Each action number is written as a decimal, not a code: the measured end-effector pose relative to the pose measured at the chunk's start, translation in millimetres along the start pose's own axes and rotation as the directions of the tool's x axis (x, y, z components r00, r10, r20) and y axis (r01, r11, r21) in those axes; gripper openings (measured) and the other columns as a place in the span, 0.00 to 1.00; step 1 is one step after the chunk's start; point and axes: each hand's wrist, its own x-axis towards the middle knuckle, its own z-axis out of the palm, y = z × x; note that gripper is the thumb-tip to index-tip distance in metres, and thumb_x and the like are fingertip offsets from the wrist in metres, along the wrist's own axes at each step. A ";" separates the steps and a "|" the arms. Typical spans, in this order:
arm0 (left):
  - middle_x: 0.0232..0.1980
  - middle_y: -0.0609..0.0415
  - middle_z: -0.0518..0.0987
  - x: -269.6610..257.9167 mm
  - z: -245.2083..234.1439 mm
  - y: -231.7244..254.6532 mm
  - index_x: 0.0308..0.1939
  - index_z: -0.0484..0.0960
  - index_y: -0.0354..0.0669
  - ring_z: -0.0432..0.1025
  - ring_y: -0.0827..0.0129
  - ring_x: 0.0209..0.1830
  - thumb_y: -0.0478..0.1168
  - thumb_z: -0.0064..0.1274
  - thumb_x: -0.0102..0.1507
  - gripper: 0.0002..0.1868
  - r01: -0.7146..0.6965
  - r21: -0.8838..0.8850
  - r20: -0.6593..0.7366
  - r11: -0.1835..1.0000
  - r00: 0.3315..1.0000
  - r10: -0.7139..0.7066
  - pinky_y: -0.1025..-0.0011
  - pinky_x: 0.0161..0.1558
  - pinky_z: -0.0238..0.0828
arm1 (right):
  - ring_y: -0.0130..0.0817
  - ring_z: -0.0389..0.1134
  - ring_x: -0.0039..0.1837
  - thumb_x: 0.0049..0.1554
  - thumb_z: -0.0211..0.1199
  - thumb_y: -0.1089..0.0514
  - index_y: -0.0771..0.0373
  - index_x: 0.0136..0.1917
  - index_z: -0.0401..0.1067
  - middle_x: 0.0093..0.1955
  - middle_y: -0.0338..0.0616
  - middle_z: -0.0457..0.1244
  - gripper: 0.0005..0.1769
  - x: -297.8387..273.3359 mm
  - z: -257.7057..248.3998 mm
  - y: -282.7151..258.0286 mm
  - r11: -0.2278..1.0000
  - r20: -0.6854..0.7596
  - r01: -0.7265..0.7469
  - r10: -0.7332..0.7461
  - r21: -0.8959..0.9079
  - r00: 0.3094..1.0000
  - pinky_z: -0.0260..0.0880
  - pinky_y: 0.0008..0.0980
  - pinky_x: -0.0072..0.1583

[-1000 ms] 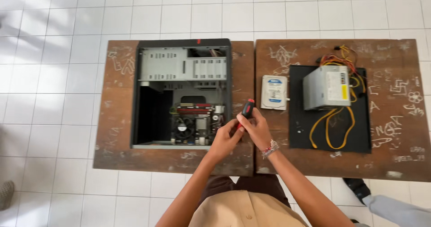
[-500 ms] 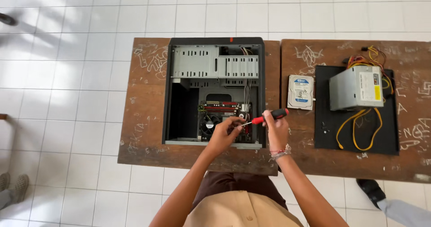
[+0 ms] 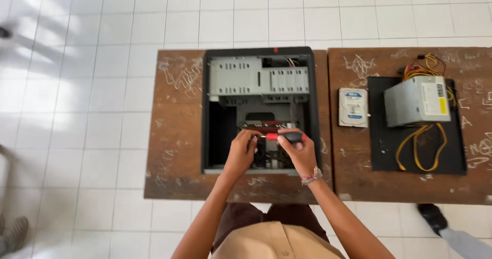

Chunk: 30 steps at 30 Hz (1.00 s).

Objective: The person uses a screwdriver to remove screws from a hard drive mounted inside a desktop computer case. They then lift the hard drive out of the drive bay and place it on the table next to the power supply.

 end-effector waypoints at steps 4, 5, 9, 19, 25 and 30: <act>0.44 0.48 0.79 -1.3 -52.3 -21.2 0.49 0.82 0.36 0.76 0.48 0.46 0.26 0.43 0.70 0.11 0.017 0.110 0.076 0.994 0.997 -0.026 0.56 0.51 0.75 | 0.31 0.72 0.49 0.54 0.73 0.60 0.62 0.50 0.81 0.47 0.50 0.72 0.10 -0.2 57.6 30.8 0.999 -0.091 -0.047 0.046 -0.001 0.995 0.72 0.33 0.57; 0.44 0.46 0.78 -0.7 -64.0 -23.5 0.50 0.81 0.37 0.75 0.47 0.47 0.27 0.44 0.69 0.11 0.005 0.125 0.099 0.992 0.995 -0.017 0.55 0.52 0.74 | 0.32 0.72 0.49 0.56 0.72 0.59 0.63 0.51 0.80 0.48 0.50 0.72 0.10 1.8 69.4 33.8 0.998 -0.111 -0.054 0.056 0.018 0.992 0.72 0.35 0.56; 0.45 0.47 0.77 -3.5 -80.5 -51.5 0.57 0.78 0.39 0.74 0.47 0.50 0.28 0.44 0.68 0.15 -0.070 0.133 0.180 0.989 0.983 0.045 0.56 0.55 0.73 | 0.32 0.71 0.43 0.62 0.65 0.57 0.65 0.52 0.76 0.46 0.49 0.70 0.09 10.3 98.4 45.2 0.986 -0.168 -0.106 0.126 0.127 0.978 0.76 0.35 0.51; 0.58 0.39 0.73 4.6 -91.3 -21.4 0.69 0.67 0.30 0.71 0.43 0.61 0.25 0.39 0.70 0.22 -0.052 0.131 0.302 0.990 0.953 0.010 0.48 0.59 0.75 | 0.39 0.74 0.49 0.58 0.71 0.54 0.69 0.57 0.70 0.50 0.54 0.67 0.21 39.7 97.3 30.0 0.992 -0.001 -0.116 0.116 -0.053 0.993 0.75 0.40 0.57; 0.65 0.33 0.70 47.5 -95.3 -6.1 0.73 0.64 0.33 0.66 0.30 0.65 0.22 0.39 0.67 0.29 0.030 -0.062 0.045 0.998 0.999 -0.027 0.40 0.61 0.71 | 0.41 0.74 0.48 0.66 0.62 0.46 0.69 0.62 0.62 0.50 0.53 0.67 0.25 152.4 114.4 -52.5 0.952 0.099 0.225 -0.208 -0.208 0.973 0.77 0.40 0.55; 0.57 0.42 0.74 98.0 -91.9 -31.0 0.66 0.73 0.34 0.74 0.46 0.57 0.23 0.40 0.67 0.23 -0.047 0.057 -0.230 0.997 0.971 0.059 0.51 0.57 0.73 | 0.56 0.74 0.51 0.64 0.65 0.43 0.74 0.60 0.59 0.52 0.69 0.67 0.32 227.3 163.1 -62.4 0.863 0.169 0.455 -0.426 -0.219 0.889 0.78 0.48 0.54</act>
